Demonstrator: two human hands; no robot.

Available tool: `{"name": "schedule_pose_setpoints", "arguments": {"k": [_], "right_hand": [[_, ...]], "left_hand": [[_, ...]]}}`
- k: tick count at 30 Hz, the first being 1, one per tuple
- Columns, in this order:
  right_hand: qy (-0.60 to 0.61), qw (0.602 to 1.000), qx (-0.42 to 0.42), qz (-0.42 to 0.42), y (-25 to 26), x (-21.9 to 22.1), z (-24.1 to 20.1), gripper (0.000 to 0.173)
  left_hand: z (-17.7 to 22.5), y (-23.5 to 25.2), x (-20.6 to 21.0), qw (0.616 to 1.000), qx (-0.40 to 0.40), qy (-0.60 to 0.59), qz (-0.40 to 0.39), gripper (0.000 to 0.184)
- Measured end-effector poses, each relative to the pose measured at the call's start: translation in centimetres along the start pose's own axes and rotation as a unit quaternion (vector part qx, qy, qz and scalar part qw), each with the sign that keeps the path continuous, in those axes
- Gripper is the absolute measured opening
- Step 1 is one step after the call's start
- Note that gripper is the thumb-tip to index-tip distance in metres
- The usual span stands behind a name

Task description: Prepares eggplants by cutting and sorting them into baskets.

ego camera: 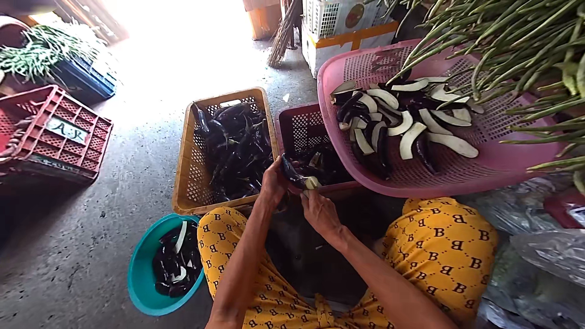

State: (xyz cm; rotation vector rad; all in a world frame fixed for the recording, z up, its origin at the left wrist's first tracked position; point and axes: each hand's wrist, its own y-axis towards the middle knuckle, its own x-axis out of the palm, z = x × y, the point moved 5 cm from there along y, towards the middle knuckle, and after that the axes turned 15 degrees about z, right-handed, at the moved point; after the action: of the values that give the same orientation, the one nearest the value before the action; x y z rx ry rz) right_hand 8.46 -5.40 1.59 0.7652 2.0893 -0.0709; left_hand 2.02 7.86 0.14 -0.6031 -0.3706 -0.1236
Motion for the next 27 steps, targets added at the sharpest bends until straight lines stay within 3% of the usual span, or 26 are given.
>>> {"name": "schedule_pose_setpoints", "arguments": {"k": [4, 10, 19, 22, 24, 27], "right_hand": [[0.0, 0.995, -0.07, 0.066, -0.8, -0.6, -1.2, 0.036], [0.001, 0.989, -0.089, 0.117, -1.7, 0.5, -1.2, 0.031], [-0.003, 0.998, -0.031, 0.062, -1.6, 2.2, -0.5, 0.033], [-0.006, 1.0, -0.003, 0.03, -1.1, 1.7, -0.6, 0.036], [0.007, 0.998, 0.033, -0.045, 0.1, 0.3, -0.6, 0.042], [0.032, 0.986, 0.08, -0.14, 2.1, -2.1, -0.1, 0.047]], "left_hand": [[0.6, 0.2, -0.3, 0.989, 0.134, 0.06, 0.014, 0.061], [-0.5, -1.2, 0.2, 0.988, 0.078, -0.061, 0.115, 0.053], [-2.2, -1.7, 0.5, 0.98, 0.052, -0.071, 0.177, 0.048], [-2.8, -1.7, 0.6, 0.985, 0.038, -0.061, 0.156, 0.045], [-2.4, -1.5, 0.8, 0.993, 0.012, -0.026, 0.116, 0.042], [-0.3, -0.6, 0.3, 0.998, 0.006, 0.065, -0.019, 0.04]]}}
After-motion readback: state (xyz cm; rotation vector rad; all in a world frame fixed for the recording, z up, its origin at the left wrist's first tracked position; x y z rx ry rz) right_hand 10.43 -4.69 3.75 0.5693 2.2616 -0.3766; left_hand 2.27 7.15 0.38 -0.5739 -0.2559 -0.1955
